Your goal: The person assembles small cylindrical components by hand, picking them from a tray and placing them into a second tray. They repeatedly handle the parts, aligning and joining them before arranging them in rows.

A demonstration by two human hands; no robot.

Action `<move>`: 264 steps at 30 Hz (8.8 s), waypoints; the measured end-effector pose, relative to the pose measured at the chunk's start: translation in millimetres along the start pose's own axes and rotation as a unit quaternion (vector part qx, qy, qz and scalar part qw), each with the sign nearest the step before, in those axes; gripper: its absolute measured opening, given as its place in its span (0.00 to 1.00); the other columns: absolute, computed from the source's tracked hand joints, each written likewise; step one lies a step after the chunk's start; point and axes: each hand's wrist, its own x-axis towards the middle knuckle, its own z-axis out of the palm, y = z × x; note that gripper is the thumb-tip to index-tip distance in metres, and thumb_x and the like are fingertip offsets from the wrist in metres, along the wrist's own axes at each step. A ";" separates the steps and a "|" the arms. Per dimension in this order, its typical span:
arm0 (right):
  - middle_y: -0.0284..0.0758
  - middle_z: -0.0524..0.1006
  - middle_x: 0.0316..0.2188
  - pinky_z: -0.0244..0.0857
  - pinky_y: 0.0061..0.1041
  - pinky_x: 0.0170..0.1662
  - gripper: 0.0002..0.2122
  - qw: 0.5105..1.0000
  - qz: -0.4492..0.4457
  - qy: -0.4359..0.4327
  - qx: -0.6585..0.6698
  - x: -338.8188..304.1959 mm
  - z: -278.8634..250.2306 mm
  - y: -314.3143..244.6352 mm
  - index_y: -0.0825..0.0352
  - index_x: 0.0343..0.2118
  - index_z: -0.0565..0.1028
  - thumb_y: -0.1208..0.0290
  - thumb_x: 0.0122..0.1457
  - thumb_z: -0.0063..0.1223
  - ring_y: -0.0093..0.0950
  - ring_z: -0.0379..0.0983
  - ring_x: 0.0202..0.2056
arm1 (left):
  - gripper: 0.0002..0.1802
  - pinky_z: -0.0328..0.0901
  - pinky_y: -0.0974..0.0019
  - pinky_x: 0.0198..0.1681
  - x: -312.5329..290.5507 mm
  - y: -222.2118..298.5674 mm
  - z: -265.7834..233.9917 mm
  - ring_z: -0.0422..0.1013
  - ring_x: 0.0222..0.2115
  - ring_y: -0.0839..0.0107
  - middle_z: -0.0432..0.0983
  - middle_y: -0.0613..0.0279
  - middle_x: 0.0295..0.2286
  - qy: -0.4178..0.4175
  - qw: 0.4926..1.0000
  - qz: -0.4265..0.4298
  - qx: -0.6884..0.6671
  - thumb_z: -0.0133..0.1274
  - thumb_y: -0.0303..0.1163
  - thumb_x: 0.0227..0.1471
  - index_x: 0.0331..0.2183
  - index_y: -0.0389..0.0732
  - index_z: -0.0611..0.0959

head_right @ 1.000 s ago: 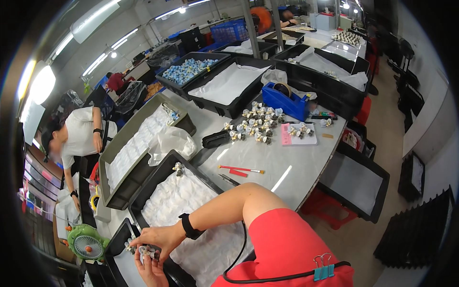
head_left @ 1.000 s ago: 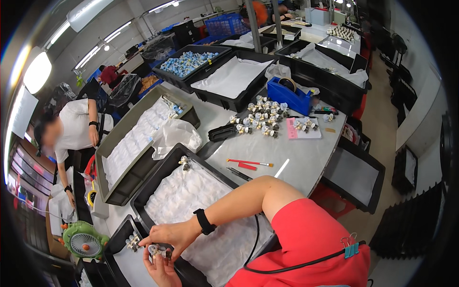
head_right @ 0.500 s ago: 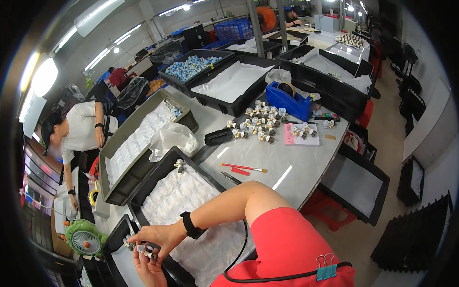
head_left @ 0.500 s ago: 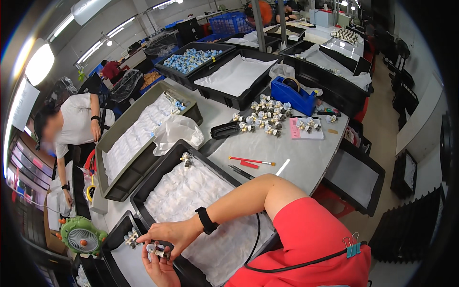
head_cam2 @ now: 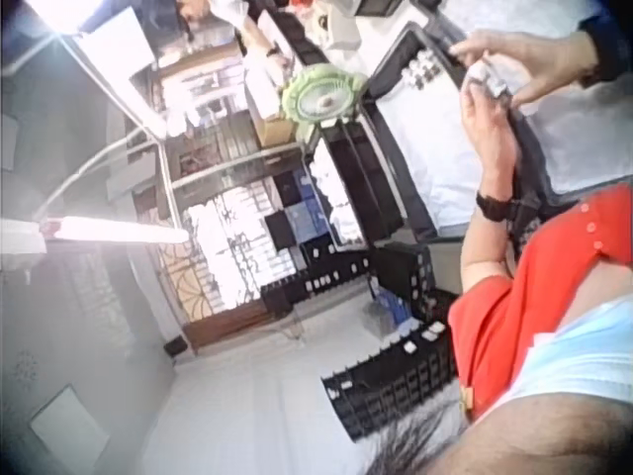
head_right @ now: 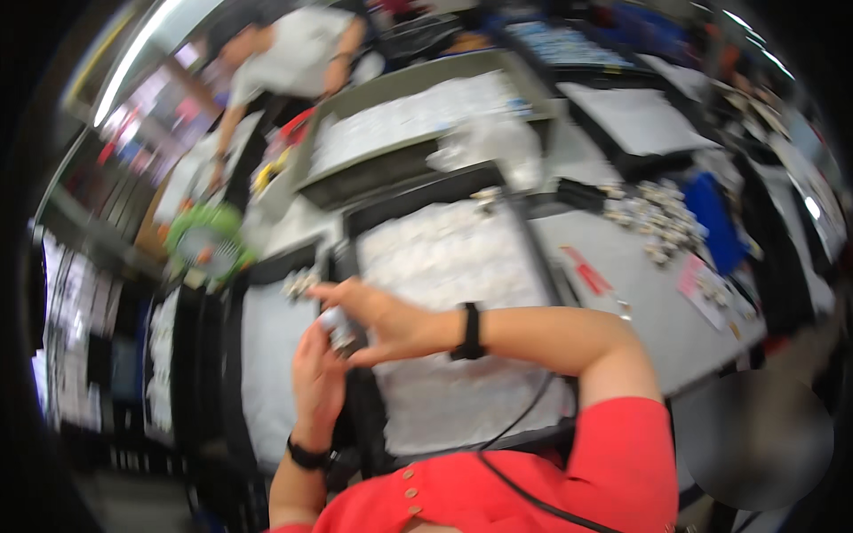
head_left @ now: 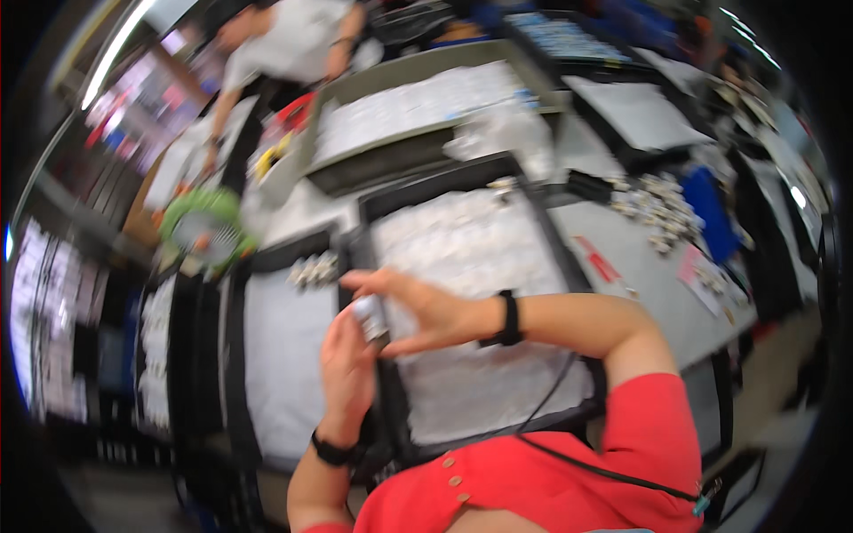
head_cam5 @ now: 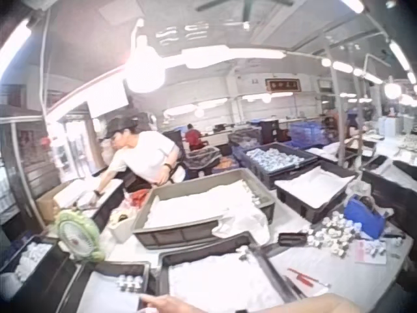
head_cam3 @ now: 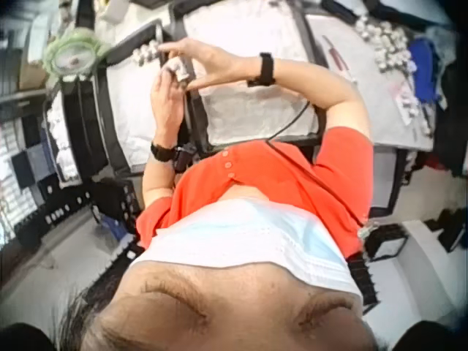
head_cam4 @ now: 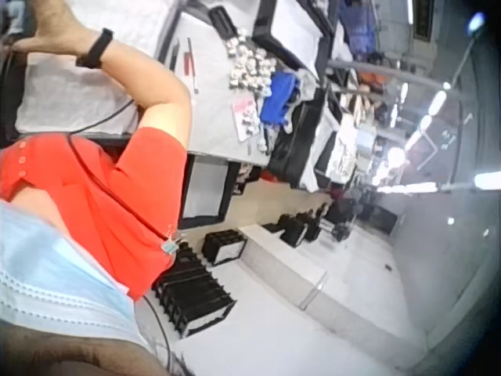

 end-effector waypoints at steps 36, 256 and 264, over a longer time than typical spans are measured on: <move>0.39 0.72 0.48 0.64 0.31 0.53 0.42 0.996 0.082 0.020 0.018 0.5 2.7 -4.9 0.61 0.60 0.55 0.74 0.41 0.68 0.33 0.71 0.47 | 0.24 0.66 0.62 0.49 -3.7 13.8 3.0 0.65 0.51 0.60 0.65 0.53 0.50 -0.075 0.988 -0.050 -0.127 0.41 0.33 0.60 0.56 0.37 0.59; 0.35 0.76 0.33 0.68 0.24 0.39 0.08 0.992 0.086 0.009 -0.090 1.0 -0.3 -12.6 0.66 0.32 0.77 0.83 0.48 0.57 0.30 0.74 0.36 | 0.20 0.67 0.61 0.45 189.7 29.7 -251.8 0.74 0.40 0.56 0.78 0.50 0.35 0.307 0.706 0.024 0.638 0.63 0.31 0.37 0.37 0.37 0.82; 0.34 0.76 0.33 0.68 0.24 0.39 0.08 0.993 0.081 0.002 -0.083 -0.4 -1.0 -11.9 0.66 0.32 0.77 0.83 0.48 0.57 0.30 0.74 0.36 | 0.22 0.68 0.65 0.39 192.3 16.7 -265.4 0.75 0.33 0.63 0.79 0.53 0.32 0.268 0.701 0.071 0.657 0.62 0.34 0.39 0.40 0.38 0.81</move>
